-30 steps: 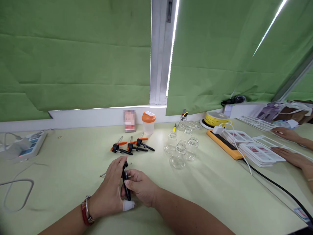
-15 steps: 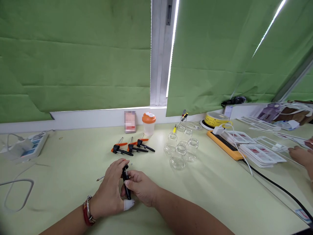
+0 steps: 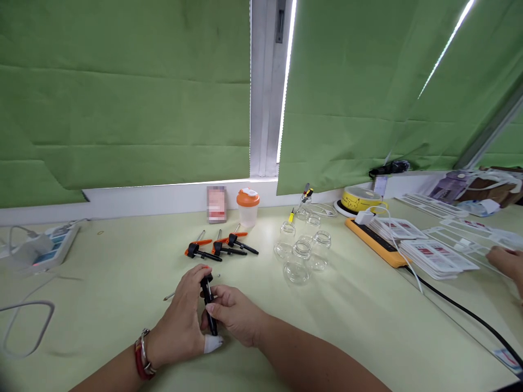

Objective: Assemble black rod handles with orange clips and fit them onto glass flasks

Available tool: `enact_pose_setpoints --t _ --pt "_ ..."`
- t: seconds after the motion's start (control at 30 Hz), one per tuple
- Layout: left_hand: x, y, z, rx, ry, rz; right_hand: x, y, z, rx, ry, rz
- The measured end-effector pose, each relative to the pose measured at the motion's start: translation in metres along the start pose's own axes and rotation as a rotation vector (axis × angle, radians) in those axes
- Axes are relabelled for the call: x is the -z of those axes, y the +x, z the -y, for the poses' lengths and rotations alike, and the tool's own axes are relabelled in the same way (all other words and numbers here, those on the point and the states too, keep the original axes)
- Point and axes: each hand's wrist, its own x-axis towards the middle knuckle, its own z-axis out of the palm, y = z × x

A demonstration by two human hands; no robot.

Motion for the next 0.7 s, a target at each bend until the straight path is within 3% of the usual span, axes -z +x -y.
enact_pose_setpoints --t 0.3,0.6,0.7 --pt "0.008 0.001 -0.004 0.024 -0.014 0.005 -0.005 -0.002 0.007 -0.022 0.001 0.014" --pt "0.000 0.000 -0.002 0.037 0.118 0.038 -0.010 -0.001 0.008 -0.054 -0.201 -0.207" --pt "0.000 -0.002 -0.003 0.046 0.129 0.031 -0.008 -0.001 0.007 -0.048 -0.197 -0.187"
